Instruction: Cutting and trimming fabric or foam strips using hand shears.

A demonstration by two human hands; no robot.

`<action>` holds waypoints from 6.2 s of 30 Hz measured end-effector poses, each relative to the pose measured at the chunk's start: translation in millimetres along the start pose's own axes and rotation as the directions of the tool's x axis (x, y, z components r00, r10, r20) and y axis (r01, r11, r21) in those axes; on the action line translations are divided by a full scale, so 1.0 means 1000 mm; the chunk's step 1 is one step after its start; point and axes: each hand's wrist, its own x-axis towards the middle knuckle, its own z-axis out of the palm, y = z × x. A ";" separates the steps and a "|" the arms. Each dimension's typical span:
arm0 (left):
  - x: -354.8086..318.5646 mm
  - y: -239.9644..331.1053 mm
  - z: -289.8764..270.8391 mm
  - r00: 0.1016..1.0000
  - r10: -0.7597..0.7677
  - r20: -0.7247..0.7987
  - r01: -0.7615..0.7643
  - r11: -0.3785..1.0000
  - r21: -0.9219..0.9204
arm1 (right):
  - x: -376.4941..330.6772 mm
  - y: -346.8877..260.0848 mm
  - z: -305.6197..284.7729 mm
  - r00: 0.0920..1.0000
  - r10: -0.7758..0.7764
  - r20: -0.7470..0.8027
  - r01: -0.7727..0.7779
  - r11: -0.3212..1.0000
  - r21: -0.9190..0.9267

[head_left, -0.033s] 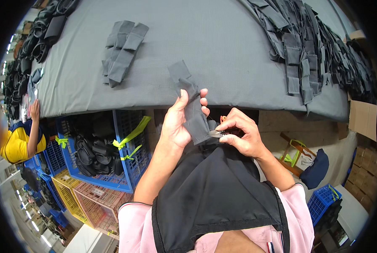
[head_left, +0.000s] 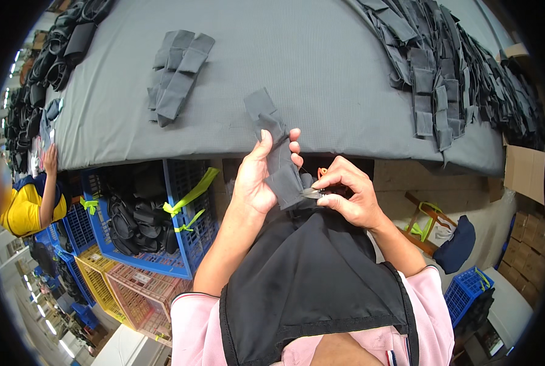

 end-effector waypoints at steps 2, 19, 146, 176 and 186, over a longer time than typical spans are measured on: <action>0.002 0.001 -0.003 1.000 -0.025 0.012 0.026 0.999 -0.035 | -0.002 0.000 0.001 1.000 -0.007 -0.021 0.006 1.000 -0.031; -0.008 0.002 0.015 0.961 0.272 -0.037 -0.231 0.873 0.429 | 0.015 -0.028 0.019 0.986 -0.043 0.161 0.122 0.847 -0.517; -0.017 -0.014 0.022 0.987 0.161 0.004 -0.115 0.686 0.718 | -0.001 -0.047 0.014 0.998 -0.058 0.014 0.049 0.663 -0.747; -0.037 -0.028 0.000 0.998 0.009 0.065 -0.052 0.704 0.708 | 0.000 -0.006 0.025 0.979 0.033 -0.203 -0.112 0.913 -0.392; -0.046 -0.035 -0.005 0.990 0.098 0.101 -0.141 0.617 0.774 | 0.037 0.007 0.017 0.834 0.245 -0.494 -0.161 0.965 0.207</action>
